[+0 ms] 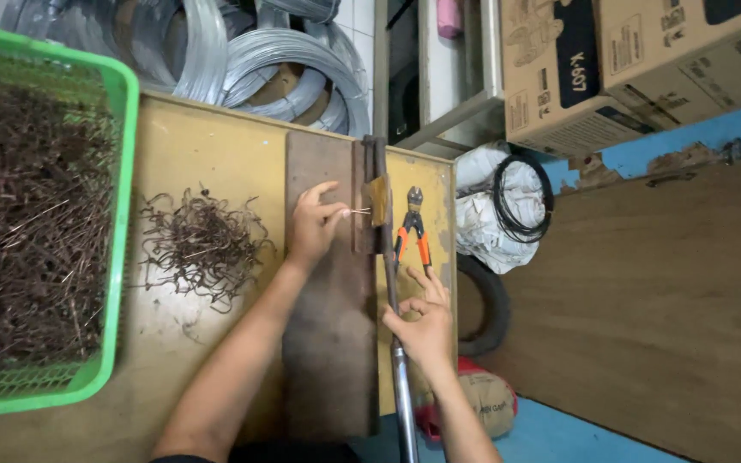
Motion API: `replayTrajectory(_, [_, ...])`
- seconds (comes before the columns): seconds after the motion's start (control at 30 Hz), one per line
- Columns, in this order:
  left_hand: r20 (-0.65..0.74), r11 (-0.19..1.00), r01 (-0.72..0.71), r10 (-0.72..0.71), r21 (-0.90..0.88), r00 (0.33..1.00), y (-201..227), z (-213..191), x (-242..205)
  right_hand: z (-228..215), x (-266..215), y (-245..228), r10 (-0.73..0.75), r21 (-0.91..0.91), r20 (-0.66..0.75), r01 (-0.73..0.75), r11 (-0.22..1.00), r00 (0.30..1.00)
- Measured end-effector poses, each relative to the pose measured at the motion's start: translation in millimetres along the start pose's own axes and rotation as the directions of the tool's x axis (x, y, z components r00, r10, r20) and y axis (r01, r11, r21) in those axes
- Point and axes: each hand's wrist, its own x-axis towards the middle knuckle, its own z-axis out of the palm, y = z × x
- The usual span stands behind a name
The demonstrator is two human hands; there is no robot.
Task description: Manually bending short metal wires into a U-shape using a jig on a wooden board and collecting them in a green basket.
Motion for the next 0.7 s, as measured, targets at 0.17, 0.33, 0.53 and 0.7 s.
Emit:
replayTrajectory(0.17, [0.030,0.997,0.043,-0.045,0.066,0.999,12.3,17.0,-3.6,7.5,-2.6,11.2,-0.018,-0.019,-0.003,0.018,1.000,1.000])
replayTrajectory(0.33, [0.024,0.994,0.092,-0.094,0.066,0.995,20.7,21.4,-2.1,8.6,-2.0,14.4,-0.032,-0.021,-0.012,0.031,0.999,0.999])
replayTrajectory(0.53, [0.062,0.997,0.048,-0.052,0.068,0.997,21.3,16.2,4.5,11.6,-2.5,18.2,-0.031,-0.064,0.007,0.032,0.997,0.999])
replayTrajectory(0.7, [0.055,0.994,0.032,-0.038,0.101,0.998,24.5,14.2,2.5,14.2,-0.8,21.9,0.023,-0.031,0.048,-0.021,0.999,0.999])
